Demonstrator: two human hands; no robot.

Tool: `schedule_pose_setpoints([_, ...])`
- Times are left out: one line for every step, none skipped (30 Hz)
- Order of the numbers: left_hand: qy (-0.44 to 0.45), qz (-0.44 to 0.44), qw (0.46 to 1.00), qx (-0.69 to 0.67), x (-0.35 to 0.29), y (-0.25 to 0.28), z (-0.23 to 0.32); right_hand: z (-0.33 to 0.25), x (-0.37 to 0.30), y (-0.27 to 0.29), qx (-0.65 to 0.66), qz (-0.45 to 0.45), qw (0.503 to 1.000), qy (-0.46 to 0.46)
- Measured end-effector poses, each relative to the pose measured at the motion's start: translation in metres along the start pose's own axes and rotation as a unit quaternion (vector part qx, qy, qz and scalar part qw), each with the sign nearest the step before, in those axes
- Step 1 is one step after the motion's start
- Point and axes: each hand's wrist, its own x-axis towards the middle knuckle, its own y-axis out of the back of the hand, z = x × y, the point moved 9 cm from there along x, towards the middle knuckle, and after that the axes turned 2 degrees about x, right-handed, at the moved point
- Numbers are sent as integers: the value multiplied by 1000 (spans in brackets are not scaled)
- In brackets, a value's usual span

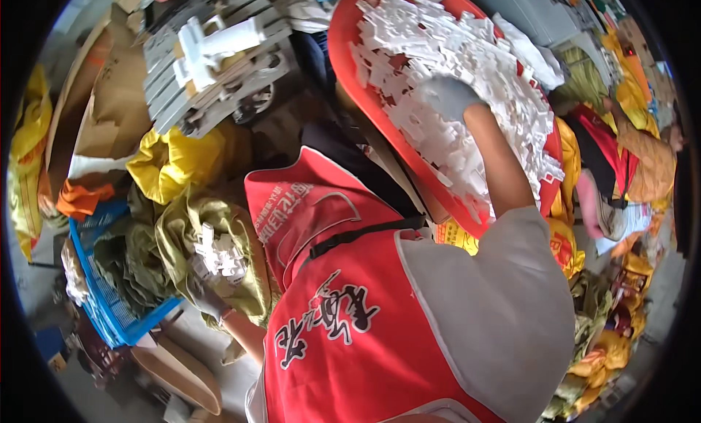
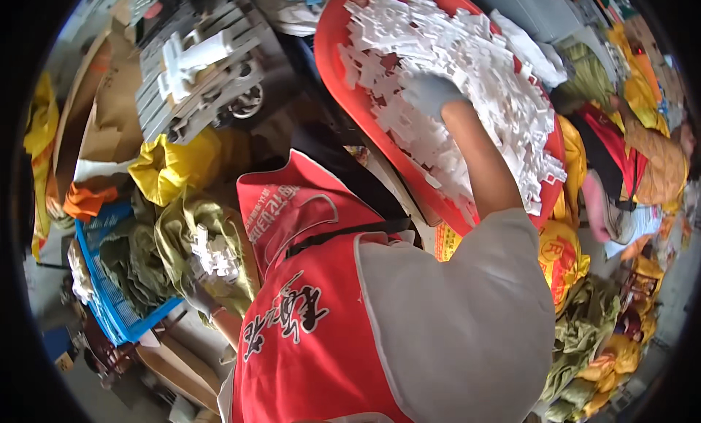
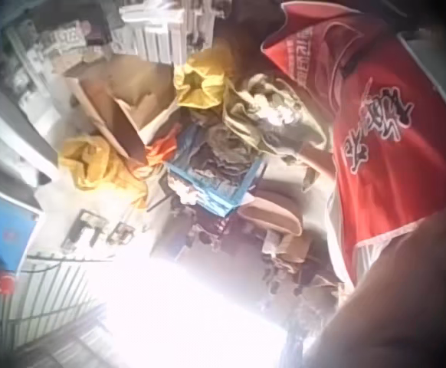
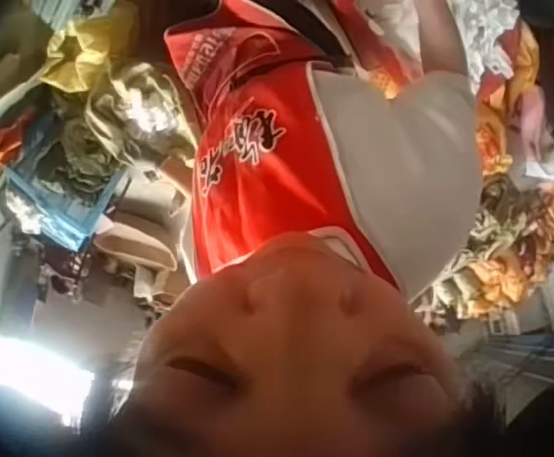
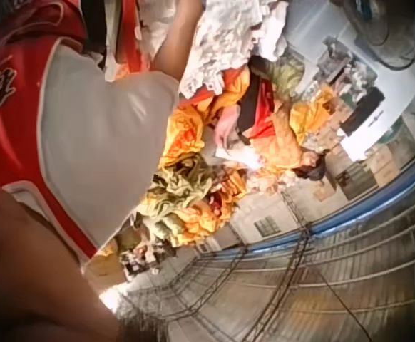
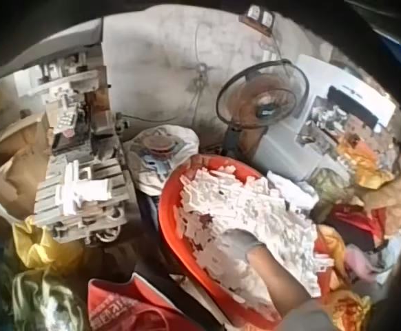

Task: Operating an industrial machine to assemble or process white plastic components in a workshop.

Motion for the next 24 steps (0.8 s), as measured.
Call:
schedule_pose_setpoints([0, -9, 1000, 27, 0, -2, 1, 10, -23, -23, -11, -64, 996, -55])
schedule_pose_setpoints([0, -33, 999, 16, 4, -11, 6, 50, -39, -84, -7, -148, 985, -92])
schedule_pose_setpoints([5, -50, 999, 8, 5, -15, 6, 49, -51, -109, -13, -154, 986, -70])
schedule_pose_setpoints([4, -50, 999, 11, 8, -20, 3, 40, -66, -128, -19, -159, 986, -48])
schedule_pose_setpoints([-18, -73, 997, -7, 12, -33, 4, 37, -74, -139, -18, -160, 986, -50])
schedule_pose_setpoints([-40, -94, 994, -25, 12, -44, 15, 35, -75, -137, -89, -102, 989, -53])
schedule_pose_setpoints([-40, -94, 994, -24, 11, -50, 21, 34, -73, -135, -161, -44, 984, -55])
schedule_pose_setpoints([-72, -114, 991, -8, 8, -59, 47, 39, -68, -143, -117, -27, 990, -74])
schedule_pose_setpoints([-102, -129, 986, 8, 5, -67, 66, 33, -60, -142, -114, -25, 991, -71])
schedule_pose_setpoints([-124, -138, 982, -17, 4, -75, 76, 28, -49, -137, -63, -2, 994, -90])
schedule_pose_setpoints([-119, -137, 983, -18, 0, -79, 89, 23, -39, -133, -12, 20, 994, -108])
schedule_pose_setpoints([-125, -146, 981, -14, -2, -82, 102, 30, -28, -146, 10, -31, 988, -152])
schedule_pose_setpoints([-129, -154, 980, -10, -4, -84, 110, 35, -19, -162, 12, -29, 988, -150])
schedule_pose_setpoints([-128, -154, 978, -54, -1, -88, 104, 44, -8, -178, 5, 3, 985, -175])
schedule_pose_setpoints([-129, -149, 979, -53, -2, -85, 108, 49, -1, -180, -3, 34, 979, -200])
schedule_pose_setpoints([-133, -157, 977, -46, -6, -85, 111, 55, 5, -184, -1, 37, 980, -196])
schedule_pose_setpoints([-136, -164, 976, -39, -8, -82, 112, 58, 11, -188, 18, 12, 983, -183])
schedule_pose_setpoints([-133, -148, 979, -40, -9, -77, 103, 56, 14, -185, 35, -14, 985, -170])
schedule_pose_setpoints([-131, -144, 980, -40, -9, -71, 94, 59, 14, -173, 35, -13, 986, -165])
schedule_pose_setpoints([-126, -136, 982, -19, -14, -63, 91, 58, 7, -146, 114, -30, 976, -181])
schedule_pose_setpoints([-126, -133, 983, 2, -18, -58, 89, 63, -2, -135, 195, -45, 959, -202])
schedule_pose_setpoints([-86, -134, 987, 14, -15, -57, 76, 97, -5, -147, 253, -8, 953, -166])
schedule_pose_setpoints([-89, -140, 986, 13, -15, -58, 73, 136, -7, -158, 308, 29, 942, -128])
schedule_pose_setpoints([-74, -139, 988, 2, -16, -55, 67, 166, -13, -132, 228, 106, 946, -204])
